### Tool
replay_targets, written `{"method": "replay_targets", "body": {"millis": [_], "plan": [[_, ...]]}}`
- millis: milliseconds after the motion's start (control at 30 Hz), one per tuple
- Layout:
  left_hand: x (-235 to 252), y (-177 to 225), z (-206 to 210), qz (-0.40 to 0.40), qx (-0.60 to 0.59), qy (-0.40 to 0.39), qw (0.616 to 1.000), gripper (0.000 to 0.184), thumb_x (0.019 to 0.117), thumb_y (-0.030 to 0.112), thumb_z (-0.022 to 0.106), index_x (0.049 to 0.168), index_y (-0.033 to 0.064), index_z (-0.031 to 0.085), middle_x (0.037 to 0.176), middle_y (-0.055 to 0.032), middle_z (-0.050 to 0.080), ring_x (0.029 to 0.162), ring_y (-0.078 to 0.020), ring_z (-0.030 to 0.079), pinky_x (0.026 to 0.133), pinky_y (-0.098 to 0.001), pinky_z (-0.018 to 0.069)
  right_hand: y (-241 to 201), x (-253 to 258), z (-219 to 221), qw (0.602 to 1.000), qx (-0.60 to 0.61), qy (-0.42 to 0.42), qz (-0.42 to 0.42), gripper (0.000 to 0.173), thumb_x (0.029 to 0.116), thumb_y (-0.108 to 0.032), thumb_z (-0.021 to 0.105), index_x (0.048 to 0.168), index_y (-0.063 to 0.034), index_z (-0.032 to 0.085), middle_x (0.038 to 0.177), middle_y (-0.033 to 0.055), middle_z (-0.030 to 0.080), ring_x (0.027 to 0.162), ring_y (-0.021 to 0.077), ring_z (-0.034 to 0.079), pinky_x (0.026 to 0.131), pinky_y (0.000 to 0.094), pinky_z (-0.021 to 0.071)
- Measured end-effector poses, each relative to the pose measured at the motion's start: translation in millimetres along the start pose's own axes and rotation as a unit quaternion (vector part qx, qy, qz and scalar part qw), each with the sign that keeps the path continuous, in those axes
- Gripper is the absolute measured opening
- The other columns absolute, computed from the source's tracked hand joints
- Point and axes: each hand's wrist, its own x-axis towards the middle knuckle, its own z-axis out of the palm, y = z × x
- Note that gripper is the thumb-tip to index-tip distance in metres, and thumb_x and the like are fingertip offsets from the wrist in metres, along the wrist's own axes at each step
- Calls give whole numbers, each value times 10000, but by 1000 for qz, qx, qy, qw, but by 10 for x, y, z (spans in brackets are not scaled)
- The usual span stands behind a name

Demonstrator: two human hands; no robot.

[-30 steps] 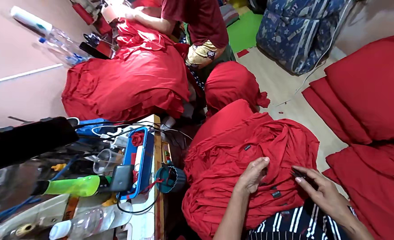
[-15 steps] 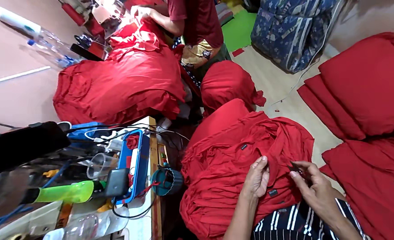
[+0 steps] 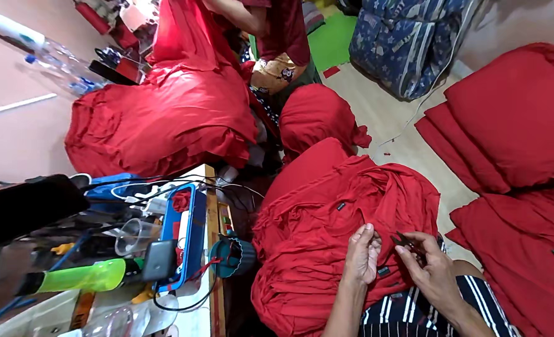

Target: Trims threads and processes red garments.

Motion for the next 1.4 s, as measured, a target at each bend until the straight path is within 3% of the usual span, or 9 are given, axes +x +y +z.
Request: {"method": "replay_targets", "body": {"millis": [233,433,500,667,800,1033,1200,1333,1400], "plan": [[-12,-35,-14,16,27,-19,999,344,1074,59,384,816,93,610,669,54,598,619,1,584,669,-139,519,-20,61,67,1000,-17,11,-14,336,978,-226,595,1155,55,648,955,153,703,805,117,661,732,220,535],[-28,-58,-18,24,40,-21,999,341,1070,55,383,815,99,605,668,63,586,620,6,572,677,-133,511,-32,98,16,994,-91,18,-50,293,994,-210,559,1083,29,702,918,168,739,794,265,729,676,408,569],[-23,-68,-31,25,40,-24,999,338,1070,56,383,822,97,608,676,60,590,631,4,577,689,-137,513,-28,96,-3,994,-91,22,-61,280,995,-198,552,1044,21,720,895,158,744,793,247,733,679,385,569],[13,-83,-66,26,30,-14,999,302,1071,57,399,856,76,612,695,42,609,648,-5,598,697,-146,526,-53,85,-93,994,-44,42,-89,292,1020,-234,562,1028,19,708,882,125,730,785,98,682,727,201,532],[20,-93,-52,28,31,-17,999,319,1068,49,400,829,86,608,681,52,592,632,1,576,675,-137,508,-13,128,-128,997,-59,13,-42,353,995,-287,581,1143,22,671,952,140,717,782,170,674,689,313,545],[9,-88,-53,27,46,-13,999,323,1067,52,394,825,95,604,690,56,590,648,-5,580,695,-150,515,-48,120,-16,991,-114,-32,-56,322,984,-244,561,1116,21,687,917,160,724,745,297,712,625,466,561],[14,-87,-54,23,37,-18,999,326,1067,47,396,817,93,601,670,55,582,618,2,566,665,-134,505,18,139,-45,993,-104,16,-61,287,1006,-202,533,1036,18,715,886,148,740,765,258,728,651,416,569],[22,-93,-79,23,14,-19,999,339,1066,48,391,812,96,610,665,55,586,617,0,572,665,-136,507,30,188,-149,994,-82,67,-29,321,983,-214,584,1101,68,683,922,185,718,775,229,678,723,380,541],[26,-98,-81,26,16,-19,999,334,1065,49,394,818,96,614,674,58,592,629,-1,579,678,-139,512,17,185,-166,995,-77,49,-37,355,981,-261,597,1119,55,682,931,171,718,764,200,669,702,341,545]]}}
